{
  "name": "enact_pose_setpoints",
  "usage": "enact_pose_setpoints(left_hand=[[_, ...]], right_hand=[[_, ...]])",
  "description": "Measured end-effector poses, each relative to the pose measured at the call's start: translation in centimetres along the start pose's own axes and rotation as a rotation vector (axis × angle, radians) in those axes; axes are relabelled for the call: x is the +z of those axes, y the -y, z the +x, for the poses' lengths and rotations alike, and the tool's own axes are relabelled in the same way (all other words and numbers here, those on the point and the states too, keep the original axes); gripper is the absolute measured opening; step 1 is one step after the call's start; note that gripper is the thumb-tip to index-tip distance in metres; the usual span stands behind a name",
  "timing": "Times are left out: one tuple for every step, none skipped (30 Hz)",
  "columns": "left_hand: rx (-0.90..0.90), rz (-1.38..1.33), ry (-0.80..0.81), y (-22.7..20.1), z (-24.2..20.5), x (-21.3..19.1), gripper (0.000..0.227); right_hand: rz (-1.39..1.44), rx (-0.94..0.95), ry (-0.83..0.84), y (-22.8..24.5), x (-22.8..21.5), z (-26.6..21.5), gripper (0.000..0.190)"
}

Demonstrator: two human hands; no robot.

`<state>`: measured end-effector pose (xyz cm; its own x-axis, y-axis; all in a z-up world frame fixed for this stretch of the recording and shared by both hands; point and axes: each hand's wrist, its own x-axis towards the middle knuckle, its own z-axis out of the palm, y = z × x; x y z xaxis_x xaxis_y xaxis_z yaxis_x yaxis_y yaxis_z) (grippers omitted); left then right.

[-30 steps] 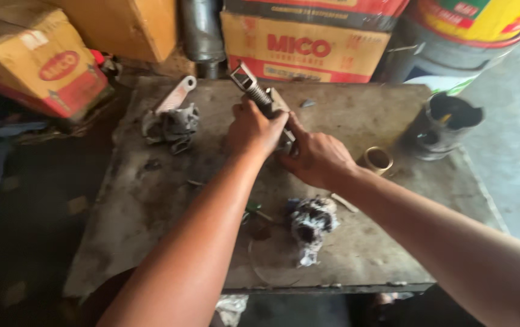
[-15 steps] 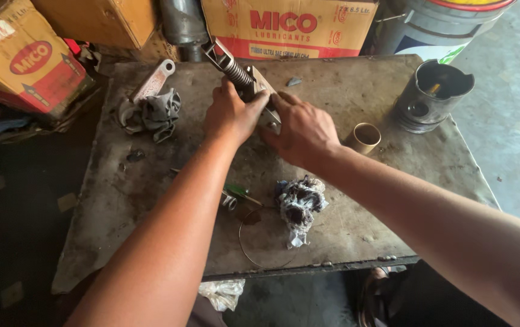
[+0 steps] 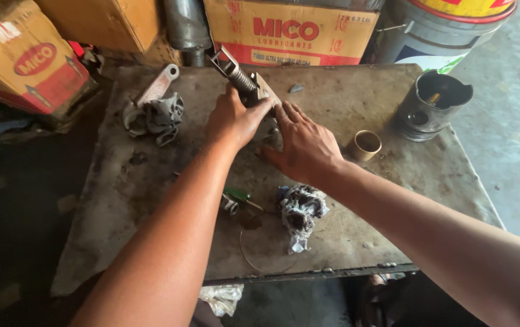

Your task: The person cleans and assembles a mechanical component on a metal workbench. They handle a metal housing, a spring, and other small metal parts using a screwdriver and a cloth.

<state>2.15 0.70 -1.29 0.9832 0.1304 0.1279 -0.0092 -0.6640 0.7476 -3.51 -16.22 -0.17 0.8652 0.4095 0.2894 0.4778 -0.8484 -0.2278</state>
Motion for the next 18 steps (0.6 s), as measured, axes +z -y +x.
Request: enact_pose_setpoints(left_hand=[[-0.001, 0.013, -0.004, 0.0, 0.1, 0.0, 0.082], [-0.002, 0.01, -0.002, -0.1, 0.4, 0.2, 0.082], [0.017, 0.011, -0.019, 0.2, 0.3, 0.4, 0.082], [0.037, 0.011, -0.036, 0.4, 0.3, 0.6, 0.082], [0.029, 0.014, -0.026, 0.6, 0.1, 0.7, 0.082], [0.043, -0.006, -0.03, 0.8, 0.0, 0.7, 0.082], [0.065, -0.033, -0.043, 0.7, 0.2, 0.8, 0.081], [0.065, -0.037, -0.042, 0.5, 0.3, 0.9, 0.081], [0.048, -0.017, -0.042, 0.6, 0.2, 0.9, 0.08], [0.03, 0.003, -0.042, 0.7, 0.0, 1.0, 0.079], [0.033, 0.001, -0.049, 0.7, 0.2, 1.0, 0.079], [0.037, 0.011, -0.043, 0.8, 0.3, 1.0, 0.082], [0.037, 0.024, -0.035, 0.9, 0.3, 1.1, 0.086], [0.037, 0.025, -0.04, 0.9, 0.5, 1.2, 0.086], [0.029, 0.048, -0.043, 0.9, 0.6, 1.3, 0.086], [0.021, 0.071, -0.046, 1.0, 0.6, 1.4, 0.086], [0.023, 0.072, -0.048, 1.1, 0.7, 1.4, 0.086], [0.037, 0.058, -0.044, 1.3, 0.6, 1.4, 0.087]], right_hand=[[-0.01, 0.039, 0.046, 0.2, -0.3, -0.2, 0.091], [-0.019, 0.078, 0.091, 0.4, -0.5, -0.3, 0.088], [-0.011, 0.083, 0.102, 0.5, -0.5, -0.3, 0.088], [-0.02, 0.041, 0.039, 0.4, -0.6, 0.3, 0.082], [-0.031, 0.002, -0.025, 0.5, -0.8, 0.4, 0.077], [-0.025, 0.008, -0.015, 0.7, -0.7, 0.1, 0.077], [-0.009, 0.013, -0.005, 0.7, -0.8, 0.3, 0.076], [0.007, 0.018, 0.005, 0.8, -1.1, 0.2, 0.075], [0.01, 0.018, 0.013, 1.0, -1.2, -0.2, 0.075], [0.011, 0.015, 0.012, 1.2, -1.3, -0.6, 0.075], [0.007, 0.006, 0.0, 1.3, -1.6, -0.4, 0.075], [0.004, 0.001, -0.005, 1.3, -1.9, -0.1, 0.075], [0.039, 0.086, 0.046, 1.4, -2.0, 0.1, 0.073], [0.075, 0.17, 0.097, 1.5, -2.0, 0.3, 0.073], [0.08, 0.169, 0.099, 1.5, -1.8, 0.5, 0.073], [0.083, 0.104, 0.052, 1.5, -1.8, 0.7, 0.072], [0.082, 0.039, 0.001, 1.4, -1.9, 0.9, 0.071], [0.083, 0.038, -0.002, 1.4, -1.8, 0.7, 0.071]])
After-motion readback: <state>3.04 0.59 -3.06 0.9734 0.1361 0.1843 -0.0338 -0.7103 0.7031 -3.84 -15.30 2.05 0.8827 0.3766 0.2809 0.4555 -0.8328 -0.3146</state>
